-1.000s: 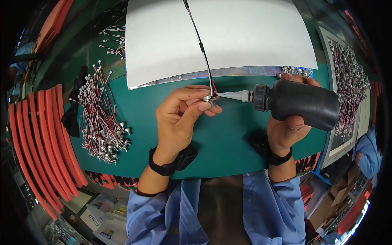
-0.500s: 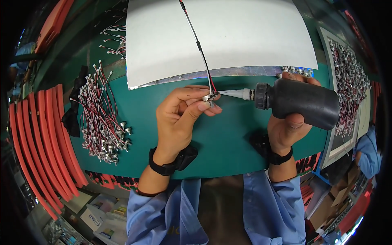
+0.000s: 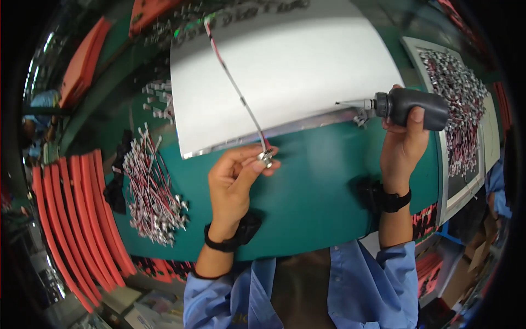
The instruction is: The person gathers a bundle of wire components, applies adhesive from a squeeze bottle to each one, and places them onto a white board. They repeat this process for several components, occasionally wiping the bottle tip with a cloth and pressing the components down.
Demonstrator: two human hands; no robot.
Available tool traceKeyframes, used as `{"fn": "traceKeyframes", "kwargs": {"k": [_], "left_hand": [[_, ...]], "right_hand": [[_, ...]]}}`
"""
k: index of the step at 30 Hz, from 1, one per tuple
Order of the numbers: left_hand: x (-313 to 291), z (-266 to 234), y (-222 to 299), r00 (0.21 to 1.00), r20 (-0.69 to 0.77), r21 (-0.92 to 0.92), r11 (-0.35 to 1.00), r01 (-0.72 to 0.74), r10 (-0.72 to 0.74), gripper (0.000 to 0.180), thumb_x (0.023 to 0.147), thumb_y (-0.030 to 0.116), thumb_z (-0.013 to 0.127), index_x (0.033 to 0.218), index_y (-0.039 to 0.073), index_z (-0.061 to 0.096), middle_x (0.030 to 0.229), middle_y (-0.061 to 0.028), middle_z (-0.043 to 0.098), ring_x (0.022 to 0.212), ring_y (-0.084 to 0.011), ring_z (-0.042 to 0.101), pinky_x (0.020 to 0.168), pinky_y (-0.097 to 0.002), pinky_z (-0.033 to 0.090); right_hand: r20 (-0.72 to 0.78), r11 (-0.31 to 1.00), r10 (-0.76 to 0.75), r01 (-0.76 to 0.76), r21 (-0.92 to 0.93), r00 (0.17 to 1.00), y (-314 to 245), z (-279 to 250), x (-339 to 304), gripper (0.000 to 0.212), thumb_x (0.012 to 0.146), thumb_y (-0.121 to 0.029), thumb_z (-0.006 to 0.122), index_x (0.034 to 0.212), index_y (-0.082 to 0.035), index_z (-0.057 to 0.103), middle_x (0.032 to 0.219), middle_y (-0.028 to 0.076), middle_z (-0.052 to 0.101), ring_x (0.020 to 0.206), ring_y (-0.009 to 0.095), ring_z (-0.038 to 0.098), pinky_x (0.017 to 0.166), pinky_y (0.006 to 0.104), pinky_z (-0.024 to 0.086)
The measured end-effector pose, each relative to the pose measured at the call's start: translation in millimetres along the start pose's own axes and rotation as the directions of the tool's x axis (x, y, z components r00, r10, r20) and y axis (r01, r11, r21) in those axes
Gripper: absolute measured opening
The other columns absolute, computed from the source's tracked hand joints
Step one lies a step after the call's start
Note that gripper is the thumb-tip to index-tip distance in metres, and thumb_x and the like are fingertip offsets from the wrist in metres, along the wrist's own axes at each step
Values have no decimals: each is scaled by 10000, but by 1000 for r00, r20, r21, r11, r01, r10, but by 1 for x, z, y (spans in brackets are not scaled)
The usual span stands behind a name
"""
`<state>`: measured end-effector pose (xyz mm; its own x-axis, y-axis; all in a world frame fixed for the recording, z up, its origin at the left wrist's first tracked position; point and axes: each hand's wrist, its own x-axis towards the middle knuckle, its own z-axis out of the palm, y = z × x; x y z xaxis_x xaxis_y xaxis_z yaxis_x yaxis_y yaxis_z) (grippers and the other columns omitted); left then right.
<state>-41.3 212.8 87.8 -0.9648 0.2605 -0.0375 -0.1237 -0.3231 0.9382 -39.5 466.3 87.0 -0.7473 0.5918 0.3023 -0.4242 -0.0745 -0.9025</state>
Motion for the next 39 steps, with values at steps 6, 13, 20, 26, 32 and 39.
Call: {"fn": "traceKeyframes", "kwargs": {"k": [6,13,20,26,32,39], "left_hand": [[63,17,33,983,118,459,870,-179,140,111,799,13,574,898,-35,575,924,-81,589,805,-139,549,712,-231,450],[229,87,34,982,176,770,611,-182,70,171,743,166,646,833,20,644,768,-48,631,702,-114,558,645,-229,422],[362,123,-35,994,44,959,276,-71,100,227,699,258,651,827,72,673,784,-116,651,761,-239,623,689,-323,469],[377,131,-64,977,121,991,30,-129,177,222,696,243,631,838,78,677,800,-144,641,812,-292,610,731,-359,467],[369,131,-65,942,96,994,18,-108,321,225,693,235,627,842,75,678,865,-162,632,813,-321,602,738,-355,470],[325,142,1,965,105,969,192,-154,242,260,797,253,562,901,27,638,795,-103,626,765,-208,585,686,-314,447]], "right_hand": [[-175,999,23,-31,-44,984,9,-64,32,418,863,-357,524,1053,15,500,862,74,561,622,93,457,534,231,364],[-273,986,150,-123,114,950,2,-83,36,389,859,-341,537,1003,18,500,836,66,554,599,88,454,522,225,360],[-254,984,161,-134,120,954,6,-86,38,444,850,-334,550,1089,26,453,941,115,564,614,90,462,516,223,375],[-288,975,204,-170,141,936,7,-90,39,511,836,-331,570,1159,21,387,992,132,557,604,89,461,514,222,379],[-260,966,232,-192,171,937,5,-90,41,542,827,-321,585,1190,10,356,1005,132,551,615,87,460,515,219,379],[-238,972,207,-172,159,949,6,-93,41,516,834,-312,577,1183,6,370,1006,128,550,634,85,469,511,218,379]]}}
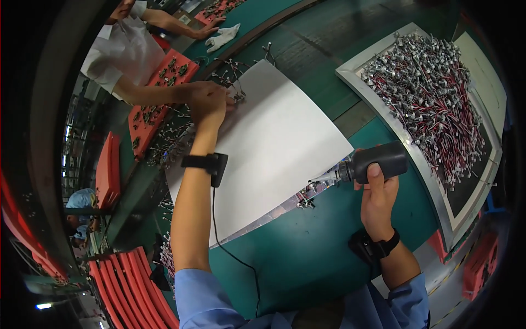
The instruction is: The person gathers a bundle of wire components, applies adhesive from a squeeze bottle to each one, and places them onto a white board. They repeat this process for several components, occasionally wiping the bottle tip with a cloth and pressing the components down.
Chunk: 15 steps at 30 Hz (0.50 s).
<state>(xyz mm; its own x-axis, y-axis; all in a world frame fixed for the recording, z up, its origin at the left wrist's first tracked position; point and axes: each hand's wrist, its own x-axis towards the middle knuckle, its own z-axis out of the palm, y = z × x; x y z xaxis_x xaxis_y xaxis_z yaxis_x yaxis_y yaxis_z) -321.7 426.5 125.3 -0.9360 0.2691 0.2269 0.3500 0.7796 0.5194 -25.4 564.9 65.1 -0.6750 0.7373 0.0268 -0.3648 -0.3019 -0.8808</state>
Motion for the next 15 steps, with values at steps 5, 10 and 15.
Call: {"fn": "traceKeyframes", "kwargs": {"k": [5,10,15], "left_hand": [[-64,-57,1,998,57,-293,956,-9,27,205,816,175,596,908,-8,614,772,-70,603,707,-120,540,655,-244,432],[-168,-101,-31,979,187,-324,946,-17,82,145,792,107,600,889,0,594,866,-42,552,773,-114,494,671,-218,390],[-271,-157,-103,993,6,-261,959,114,-117,149,794,81,591,901,-21,579,881,-63,536,772,-135,500,676,-230,391]], "right_hand": [[-6,1000,-17,17,-1,1000,2,1,-1,486,839,-311,570,1166,-1,390,1004,123,550,646,83,475,505,217,375],[-19,999,-43,43,-9,999,1,-2,-1,446,845,-311,560,1136,-6,418,1002,120,549,653,83,477,502,215,373],[8,998,-54,54,17,998,-3,5,-5,406,852,-312,550,1102,-10,445,991,114,555,648,82,476,501,216,374]]}}
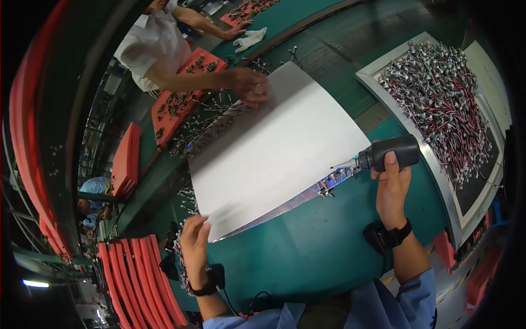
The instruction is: The person gathers a bundle of wire components, applies adhesive from a squeeze bottle to each one, and places them onto a white board. They repeat this process for several components, occasionally wiping the bottle tip with a cloth and pressing the components down.
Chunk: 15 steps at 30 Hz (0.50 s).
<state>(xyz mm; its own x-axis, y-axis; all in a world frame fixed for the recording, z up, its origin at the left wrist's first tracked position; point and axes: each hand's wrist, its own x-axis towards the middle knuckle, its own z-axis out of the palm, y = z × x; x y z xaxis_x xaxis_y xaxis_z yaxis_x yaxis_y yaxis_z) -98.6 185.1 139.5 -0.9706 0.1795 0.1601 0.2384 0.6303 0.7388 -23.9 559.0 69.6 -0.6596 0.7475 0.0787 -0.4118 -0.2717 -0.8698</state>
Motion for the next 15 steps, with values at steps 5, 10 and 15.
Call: {"fn": "traceKeyframes", "kwargs": {"k": [5,10,15], "left_hand": [[-89,-68,-58,915,-324,105,952,287,-240,148,792,96,594,868,-30,576,908,-78,529,751,-146,511,673,-233,400],[-145,-80,-72,876,-412,317,862,395,-250,199,764,111,618,895,-30,567,950,-116,530,819,-215,532,724,-295,420],[-173,-40,-85,964,-265,721,667,186,19,281,729,120,630,962,-25,571,1039,-187,510,933,-334,510,805,-384,411]], "right_hand": [[27,1000,-19,19,1,999,0,-2,-3,362,864,-316,531,1042,-4,481,968,103,567,634,80,473,507,213,374],[42,999,-34,34,9,999,5,3,-11,341,872,-317,518,1003,-3,497,953,98,574,633,80,480,515,210,377],[114,997,16,-24,67,993,7,29,-37,331,875,-314,512,1007,-11,491,955,104,572,645,84,489,519,213,382]]}}
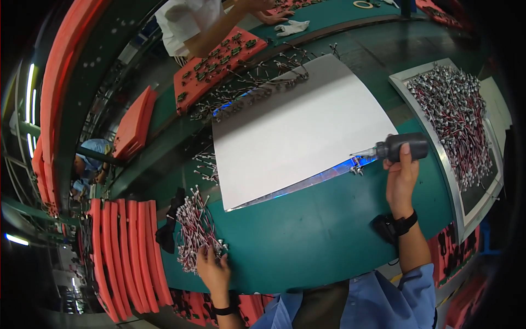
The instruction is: The person gathers a bundle of wire components, applies adhesive from a squeeze bottle to each one, and places them onto a white board. They repeat this process for several components, occasionally wiping the bottle tip with a cloth and pressing the components down.
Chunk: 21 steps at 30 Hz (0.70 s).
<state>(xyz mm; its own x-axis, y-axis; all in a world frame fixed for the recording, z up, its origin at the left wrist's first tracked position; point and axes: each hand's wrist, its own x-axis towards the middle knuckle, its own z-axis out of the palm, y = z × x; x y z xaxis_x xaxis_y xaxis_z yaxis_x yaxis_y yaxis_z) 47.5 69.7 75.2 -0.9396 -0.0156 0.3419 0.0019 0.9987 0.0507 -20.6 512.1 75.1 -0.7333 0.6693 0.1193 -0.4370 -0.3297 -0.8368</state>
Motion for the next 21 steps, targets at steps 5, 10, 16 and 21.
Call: {"fn": "traceKeyframes", "kwargs": {"k": [5,10,16,21], "left_hand": [[-2,6,11,999,-44,36,999,6,-5,329,693,115,652,980,-17,564,1018,-196,507,957,-382,478,825,-418,386],[8,9,22,1000,-26,32,999,11,-11,344,666,118,667,966,-16,566,937,-184,505,862,-370,493,749,-430,397],[20,18,28,999,-30,23,1000,14,-13,283,660,109,657,908,0,575,854,-172,492,781,-350,496,685,-422,401],[11,29,28,999,-27,-40,999,32,-33,183,681,69,612,849,7,574,826,-166,494,771,-344,500,674,-411,407]], "right_hand": [[111,994,92,-97,40,990,9,52,-28,313,879,-292,504,1029,-19,474,969,111,567,656,91,495,520,215,384],[287,972,184,-218,90,940,18,95,-50,304,865,-261,521,1046,-26,456,1001,126,560,705,100,521,528,215,394],[321,959,223,-266,94,920,45,83,-76,304,848,-243,547,1039,-23,461,963,111,584,691,90,529,524,209,409],[316,927,319,-363,90,894,55,69,-74,263,836,-237,565,990,-34,499,909,84,602,658,82,527,505,207,414]]}}
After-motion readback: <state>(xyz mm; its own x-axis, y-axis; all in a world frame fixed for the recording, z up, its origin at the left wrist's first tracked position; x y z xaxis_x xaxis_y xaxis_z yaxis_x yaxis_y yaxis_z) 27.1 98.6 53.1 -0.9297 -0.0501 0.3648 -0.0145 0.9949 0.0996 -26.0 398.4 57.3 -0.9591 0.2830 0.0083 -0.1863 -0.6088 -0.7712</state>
